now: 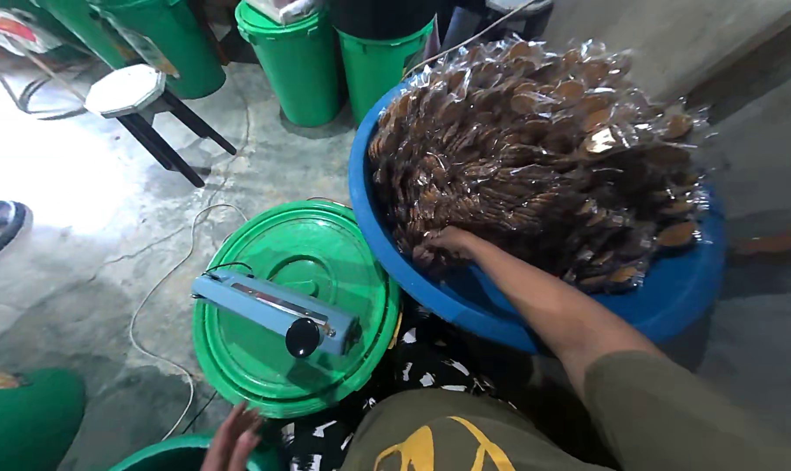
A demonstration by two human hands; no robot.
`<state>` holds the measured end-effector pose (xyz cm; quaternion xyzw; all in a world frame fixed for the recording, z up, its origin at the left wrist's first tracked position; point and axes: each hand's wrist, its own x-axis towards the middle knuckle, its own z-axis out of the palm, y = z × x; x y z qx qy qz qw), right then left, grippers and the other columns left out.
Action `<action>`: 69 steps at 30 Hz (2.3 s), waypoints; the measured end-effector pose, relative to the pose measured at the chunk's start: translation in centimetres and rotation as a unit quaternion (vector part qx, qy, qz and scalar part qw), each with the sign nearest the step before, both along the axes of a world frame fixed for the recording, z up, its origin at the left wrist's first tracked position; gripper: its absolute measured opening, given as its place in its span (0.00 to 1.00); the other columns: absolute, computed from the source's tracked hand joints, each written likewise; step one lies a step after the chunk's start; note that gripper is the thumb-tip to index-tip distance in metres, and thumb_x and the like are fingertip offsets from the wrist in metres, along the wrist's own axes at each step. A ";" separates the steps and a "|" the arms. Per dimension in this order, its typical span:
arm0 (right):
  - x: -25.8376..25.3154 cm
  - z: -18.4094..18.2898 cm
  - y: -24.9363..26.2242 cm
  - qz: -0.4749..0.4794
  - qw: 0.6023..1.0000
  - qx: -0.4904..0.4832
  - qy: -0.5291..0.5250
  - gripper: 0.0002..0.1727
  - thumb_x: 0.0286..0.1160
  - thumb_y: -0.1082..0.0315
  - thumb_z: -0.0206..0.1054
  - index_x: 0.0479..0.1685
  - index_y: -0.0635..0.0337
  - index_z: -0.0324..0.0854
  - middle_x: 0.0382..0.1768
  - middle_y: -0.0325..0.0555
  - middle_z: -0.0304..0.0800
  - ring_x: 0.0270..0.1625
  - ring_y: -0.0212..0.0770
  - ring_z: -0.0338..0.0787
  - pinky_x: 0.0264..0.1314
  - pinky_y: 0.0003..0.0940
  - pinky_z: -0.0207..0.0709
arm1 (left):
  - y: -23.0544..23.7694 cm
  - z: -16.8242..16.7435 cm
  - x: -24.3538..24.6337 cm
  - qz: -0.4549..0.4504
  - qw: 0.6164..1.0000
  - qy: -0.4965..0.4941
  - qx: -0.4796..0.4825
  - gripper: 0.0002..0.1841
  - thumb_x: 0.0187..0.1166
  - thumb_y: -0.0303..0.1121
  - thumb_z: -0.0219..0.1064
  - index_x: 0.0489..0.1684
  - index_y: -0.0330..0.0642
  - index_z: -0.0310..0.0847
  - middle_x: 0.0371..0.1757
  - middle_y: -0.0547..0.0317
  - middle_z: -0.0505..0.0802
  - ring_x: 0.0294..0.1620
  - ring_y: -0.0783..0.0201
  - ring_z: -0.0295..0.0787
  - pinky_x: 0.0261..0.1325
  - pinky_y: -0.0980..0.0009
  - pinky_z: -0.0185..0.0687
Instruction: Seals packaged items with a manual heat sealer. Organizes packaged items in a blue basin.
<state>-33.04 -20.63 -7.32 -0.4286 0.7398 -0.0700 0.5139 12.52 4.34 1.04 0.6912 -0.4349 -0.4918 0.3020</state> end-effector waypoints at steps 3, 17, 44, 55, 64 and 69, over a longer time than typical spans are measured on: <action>0.9 1.7 2.0 -0.020 0.994 -0.031 -0.107 0.23 0.87 0.61 0.64 0.70 0.71 0.77 0.65 0.59 0.83 0.63 0.45 0.82 0.71 0.43 0.73 | -2.8 0.9 -4.9 -0.157 0.983 0.081 -0.048 0.29 0.86 0.38 0.56 0.80 0.25 0.65 0.68 0.43 0.86 0.66 0.59 0.86 0.70 0.59 0.82; 15.7 6.3 15.8 0.348 0.771 -0.513 -0.145 0.26 0.70 0.56 0.69 0.68 0.55 0.86 0.66 0.62 0.85 0.74 0.62 0.81 0.75 0.59 0.74 | -5.2 0.6 -12.5 0.126 0.834 0.530 0.088 0.28 0.93 0.51 0.27 0.62 0.46 0.73 0.42 0.58 0.92 0.38 0.65 0.91 0.39 0.70 0.89; 26.6 12.9 8.0 0.571 0.795 -0.175 0.104 0.45 0.82 0.63 0.63 0.98 0.48 0.42 0.87 0.68 0.58 0.85 0.67 0.68 0.79 0.63 0.69 | -13.1 -4.3 -3.3 0.267 0.956 0.073 -0.092 0.40 0.80 0.34 0.70 0.90 0.37 0.50 0.77 0.26 0.70 0.66 0.41 0.83 0.60 0.51 0.88; 24.9 7.9 9.8 0.438 0.798 -0.413 0.018 0.29 0.78 0.60 0.64 0.79 0.56 0.78 0.74 0.65 0.81 0.70 0.63 0.87 0.64 0.55 0.84 | -13.0 -4.8 -2.4 0.331 0.919 0.199 -0.076 0.25 0.93 0.34 0.48 0.87 0.42 0.50 0.59 0.47 0.82 0.48 0.63 0.86 0.48 0.64 0.86; 23.9 8.3 9.1 0.436 0.767 -0.467 -0.066 0.20 0.79 0.62 0.67 0.64 0.64 0.86 0.77 0.64 0.79 0.78 0.62 0.79 0.77 0.54 0.75 | -14.4 -3.6 -3.5 0.194 0.975 0.065 -0.083 0.20 0.94 0.42 0.43 0.55 0.34 0.73 0.29 0.68 0.80 0.26 0.78 0.77 0.34 0.78 0.78; 19.8 9.6 8.9 0.314 0.704 -0.577 -0.270 0.13 0.78 0.72 0.65 0.52 0.72 0.90 0.54 0.60 0.94 0.61 0.52 0.93 0.69 0.45 0.84 | -9.7 -3.8 -0.6 0.123 0.971 -0.007 -0.203 0.29 0.84 0.30 0.52 0.80 0.18 0.55 0.68 0.38 0.80 0.62 0.69 0.83 0.66 0.67 0.82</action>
